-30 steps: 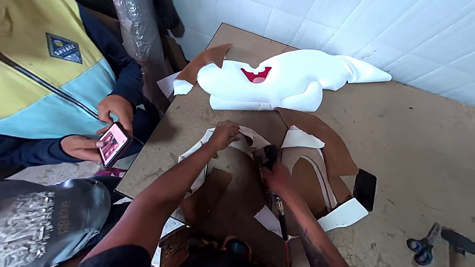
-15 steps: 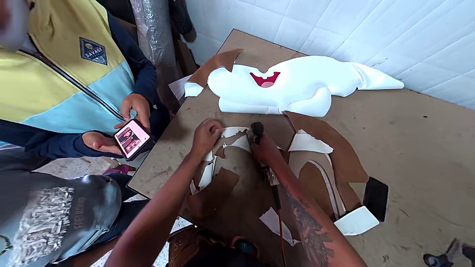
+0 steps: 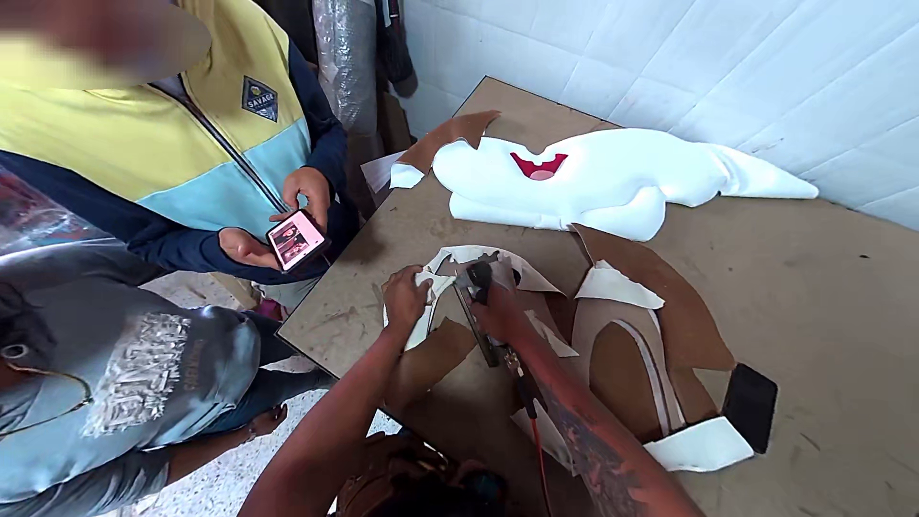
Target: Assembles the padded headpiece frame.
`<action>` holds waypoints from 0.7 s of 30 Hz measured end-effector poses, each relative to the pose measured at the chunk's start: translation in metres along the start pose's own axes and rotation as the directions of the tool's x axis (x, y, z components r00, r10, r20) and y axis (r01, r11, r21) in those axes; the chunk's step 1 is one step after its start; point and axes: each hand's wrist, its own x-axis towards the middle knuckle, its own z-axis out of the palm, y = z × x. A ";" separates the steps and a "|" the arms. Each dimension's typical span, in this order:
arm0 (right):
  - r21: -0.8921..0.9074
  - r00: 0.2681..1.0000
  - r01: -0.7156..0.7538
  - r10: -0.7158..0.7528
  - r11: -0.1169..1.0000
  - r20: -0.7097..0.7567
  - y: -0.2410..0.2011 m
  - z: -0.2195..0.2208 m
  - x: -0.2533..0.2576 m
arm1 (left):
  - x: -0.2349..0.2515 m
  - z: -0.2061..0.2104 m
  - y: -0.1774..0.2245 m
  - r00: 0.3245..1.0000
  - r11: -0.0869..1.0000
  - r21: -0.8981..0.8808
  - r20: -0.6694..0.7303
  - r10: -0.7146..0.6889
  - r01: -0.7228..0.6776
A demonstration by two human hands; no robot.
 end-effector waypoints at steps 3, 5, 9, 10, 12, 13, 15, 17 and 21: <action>-0.076 1.000 0.011 -0.011 0.997 0.004 -0.026 0.012 0.017 | -0.005 -0.019 -0.002 0.999 0.978 -0.209 -0.043 -0.018 0.009; -0.187 0.998 0.059 -0.062 0.981 -0.011 -0.023 0.024 0.047 | -0.021 -0.046 -0.005 0.996 0.961 -0.274 -0.081 -0.042 0.018; -0.188 0.997 0.057 -0.048 0.981 0.055 -0.025 0.021 0.017 | -0.086 -0.085 -0.036 0.990 0.978 -0.202 -0.115 -0.076 0.052; -0.183 0.995 0.051 -0.035 0.982 0.090 -0.031 0.022 0.005 | -0.100 -0.091 -0.049 0.989 0.977 -0.202 -0.113 -0.092 0.068; -0.254 0.984 0.053 -0.008 0.966 0.177 -0.039 0.038 -0.010 | -0.135 -0.098 -0.075 0.985 0.972 -0.213 -0.119 -0.122 0.095; -0.299 0.980 0.061 -0.001 0.952 0.198 -0.040 0.049 -0.013 | -0.149 -0.099 -0.083 0.986 0.974 -0.211 -0.119 -0.114 0.088; -0.365 0.979 0.084 -0.008 0.927 0.205 -0.036 0.068 -0.010 | -0.170 -0.098 -0.081 0.999 0.987 -0.158 -0.038 -0.038 0.031; -0.361 0.982 0.100 -0.034 0.927 0.186 -0.038 0.067 -0.007 | -0.177 -0.093 -0.060 0.991 0.999 -0.021 0.129 0.045 -0.042; -0.171 0.996 -0.020 0.036 0.985 0.086 -0.008 0.016 -0.057 | -0.182 -0.077 -0.044 0.957 0.995 0.067 0.285 0.057 -0.079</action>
